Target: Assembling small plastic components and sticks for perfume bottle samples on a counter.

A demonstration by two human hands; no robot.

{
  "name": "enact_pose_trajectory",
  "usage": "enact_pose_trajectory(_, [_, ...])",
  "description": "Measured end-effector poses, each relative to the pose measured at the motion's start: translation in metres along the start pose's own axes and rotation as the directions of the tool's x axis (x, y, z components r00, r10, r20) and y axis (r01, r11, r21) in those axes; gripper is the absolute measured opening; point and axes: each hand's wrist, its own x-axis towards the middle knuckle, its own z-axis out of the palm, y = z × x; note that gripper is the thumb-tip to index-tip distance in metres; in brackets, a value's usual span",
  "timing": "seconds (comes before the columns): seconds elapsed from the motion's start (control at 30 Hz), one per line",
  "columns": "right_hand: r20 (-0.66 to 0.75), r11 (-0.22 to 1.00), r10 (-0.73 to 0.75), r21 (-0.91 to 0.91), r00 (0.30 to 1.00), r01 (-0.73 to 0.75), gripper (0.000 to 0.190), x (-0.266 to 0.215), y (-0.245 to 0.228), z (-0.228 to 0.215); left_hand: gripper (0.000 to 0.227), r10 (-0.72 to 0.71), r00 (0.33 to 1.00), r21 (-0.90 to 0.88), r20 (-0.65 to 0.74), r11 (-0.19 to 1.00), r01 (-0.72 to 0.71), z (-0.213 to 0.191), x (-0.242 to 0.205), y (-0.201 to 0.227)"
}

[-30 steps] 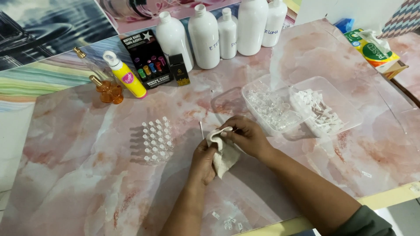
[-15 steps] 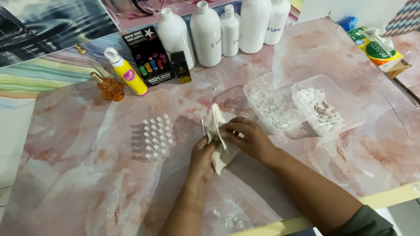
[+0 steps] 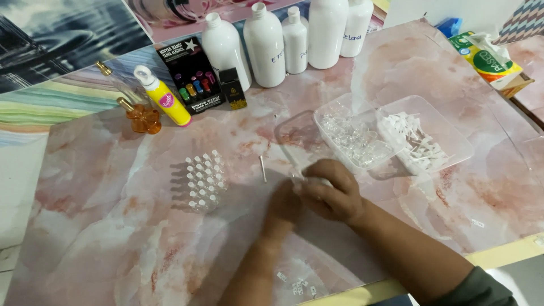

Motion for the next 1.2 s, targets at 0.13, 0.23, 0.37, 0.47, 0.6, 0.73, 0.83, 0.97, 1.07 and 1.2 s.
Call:
enact_pose_trajectory(0.13, [-0.046, 0.987, -0.138, 0.083, 0.989, 0.141, 0.012, 0.03, -0.014, 0.0, 0.033, 0.154, 0.984, 0.124, 0.093, 0.978, -0.165, 0.008, 0.003, 0.004])
enact_pose_trajectory(0.23, [0.034, 0.996, -0.089, 0.006, 0.995, 0.089, 0.011, 0.014, -0.004, 0.006, 0.04, 0.29, 0.935, 0.227, 0.203, 0.915, -0.333, 0.014, 0.007, 0.007])
enact_pose_trajectory(0.37, [0.173, 0.98, 0.197, -0.014, 0.965, -0.197, 0.028, -0.003, 0.017, 0.009, 0.063, 0.45, 0.868, 0.296, 0.21, 0.817, -0.495, 0.013, 0.001, 0.014])
enact_pose_trajectory(0.47, [0.226, 0.943, 0.326, -0.009, 0.918, -0.332, 0.035, -0.006, 0.018, 0.008, 0.073, 0.544, 0.829, 0.341, 0.128, 0.761, -0.552, 0.012, -0.004, 0.023])
enact_pose_trajectory(0.6, [0.286, 0.908, 0.394, 0.026, 0.874, -0.417, 0.034, -0.018, 0.013, 0.014, 0.043, 0.53, 0.83, 0.404, 0.172, 0.73, -0.55, 0.009, -0.002, 0.029])
enact_pose_trajectory(0.73, [0.312, 0.898, 0.408, 0.034, 0.858, -0.439, 0.038, -0.007, 0.007, 0.012, 0.038, 0.524, 0.845, 0.39, 0.103, 0.76, -0.519, 0.004, 0.004, 0.019])
enact_pose_trajectory(0.83, [0.456, 0.845, 0.488, -0.036, 0.744, -0.533, 0.031, 0.001, 0.013, 0.004, 0.039, 0.557, 0.83, 0.307, -0.018, 0.793, -0.525, -0.001, 0.01, 0.018])
enact_pose_trajectory(0.97, [0.855, 0.698, 0.518, -0.411, 0.016, -0.587, 0.033, 0.017, 0.007, -0.013, 0.044, 0.471, 0.871, 0.073, -0.136, 0.882, -0.465, -0.01, 0.018, 0.012])
enact_pose_trajectory(1.07, [0.786, 0.636, 0.576, -0.604, -0.226, -0.479, 0.045, 0.03, 0.007, -0.017, 0.046, 0.479, 0.864, 0.041, -0.153, 0.877, -0.478, -0.011, 0.021, 0.012])
enact_pose_trajectory(1.2, [0.68, 0.628, 0.732, -0.694, -0.036, -0.352, 0.032, 0.003, 0.027, -0.006, 0.04, 0.496, 0.855, 0.042, -0.152, 0.867, -0.496, -0.014, 0.022, 0.013])
